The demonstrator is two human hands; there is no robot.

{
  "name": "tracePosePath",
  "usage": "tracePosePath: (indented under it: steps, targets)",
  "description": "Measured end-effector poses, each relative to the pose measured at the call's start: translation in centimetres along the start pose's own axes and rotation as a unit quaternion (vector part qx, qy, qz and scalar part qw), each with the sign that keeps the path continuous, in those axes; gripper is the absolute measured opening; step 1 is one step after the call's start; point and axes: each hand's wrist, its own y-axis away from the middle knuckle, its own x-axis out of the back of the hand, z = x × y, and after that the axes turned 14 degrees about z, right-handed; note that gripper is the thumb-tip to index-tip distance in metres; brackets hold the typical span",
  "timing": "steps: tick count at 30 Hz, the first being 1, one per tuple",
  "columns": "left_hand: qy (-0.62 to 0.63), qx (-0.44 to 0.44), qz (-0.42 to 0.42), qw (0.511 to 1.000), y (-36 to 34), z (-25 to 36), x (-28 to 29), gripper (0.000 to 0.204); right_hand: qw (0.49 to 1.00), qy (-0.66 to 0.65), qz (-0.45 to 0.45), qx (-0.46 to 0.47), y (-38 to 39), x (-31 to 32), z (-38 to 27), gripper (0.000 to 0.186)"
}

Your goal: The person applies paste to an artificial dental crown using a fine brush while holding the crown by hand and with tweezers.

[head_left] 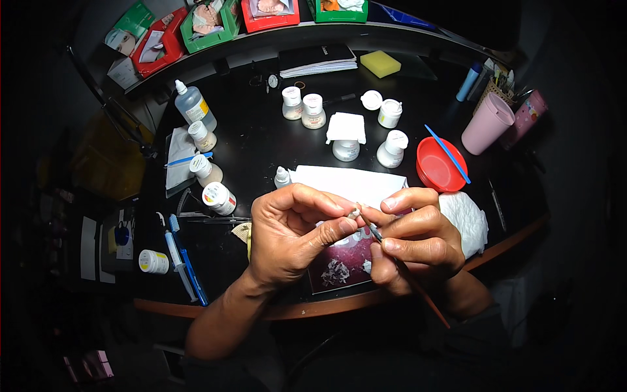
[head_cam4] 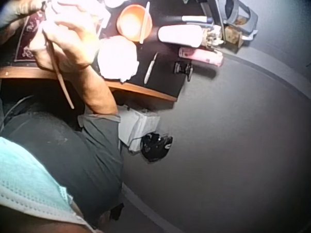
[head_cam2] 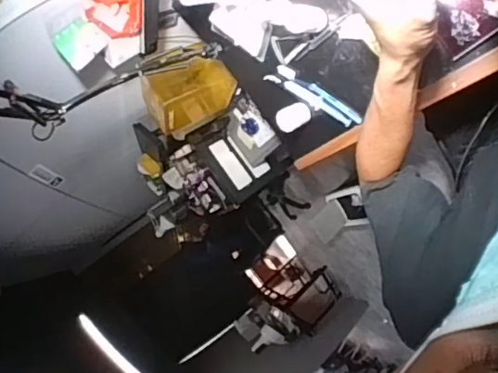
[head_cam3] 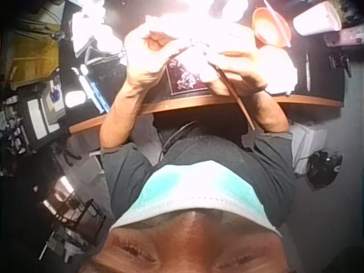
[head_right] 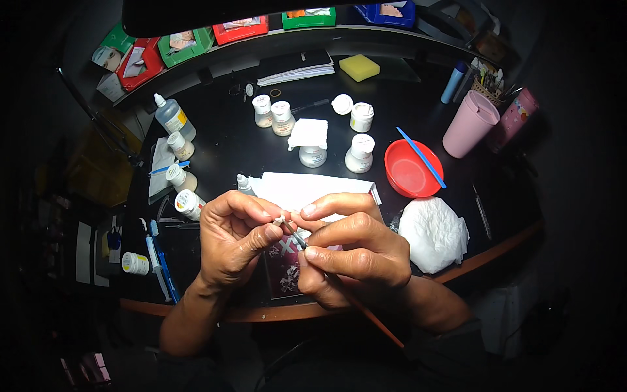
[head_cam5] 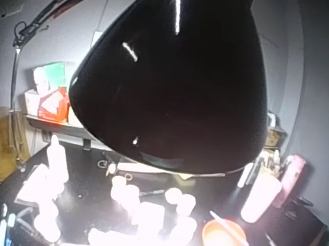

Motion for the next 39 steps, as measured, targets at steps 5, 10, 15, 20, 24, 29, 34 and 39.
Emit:
tracePosePath:
  steps: [5,10,15,20,24,29,34,39]
  targets:
    - [-0.004,-0.005,-0.001,1.000,0.00,-0.06,0.19,0.020,1.000,-0.004,0.003,0.002,0.08,-0.07,0.13,0.032]
    - [-0.004,-0.008,-0.003,1.000,-0.02,-0.11,0.20,0.020,1.000,-0.014,-0.010,-0.001,-0.13,0.05,0.01,0.031]
    - [0.000,-0.002,-0.007,1.000,-0.02,-0.08,0.23,0.020,1.000,-0.009,-0.004,0.004,-0.03,-0.05,0.02,0.031]
    - [0.035,-0.004,-0.016,0.999,-0.14,-0.30,0.41,0.016,1.000,-0.005,0.002,0.004,0.11,-0.13,0.05,0.031]
    - [0.031,-0.007,-0.014,0.999,-0.14,-0.29,0.37,0.017,1.000,-0.010,0.001,0.003,0.17,-0.19,0.12,0.031]
    - [0.029,-0.007,-0.011,1.000,-0.14,-0.26,0.37,0.017,1.000,-0.012,0.005,0.004,0.15,-0.23,0.11,0.030]
    - [-0.013,-0.041,0.001,0.999,-0.02,-0.01,0.34,0.020,0.999,-0.052,0.003,-0.003,-0.23,-0.36,0.38,0.029]
    - [-0.232,-0.228,0.051,0.944,0.25,0.10,-0.03,0.026,0.997,-0.079,0.016,-0.012,-0.43,-0.34,0.88,0.024]
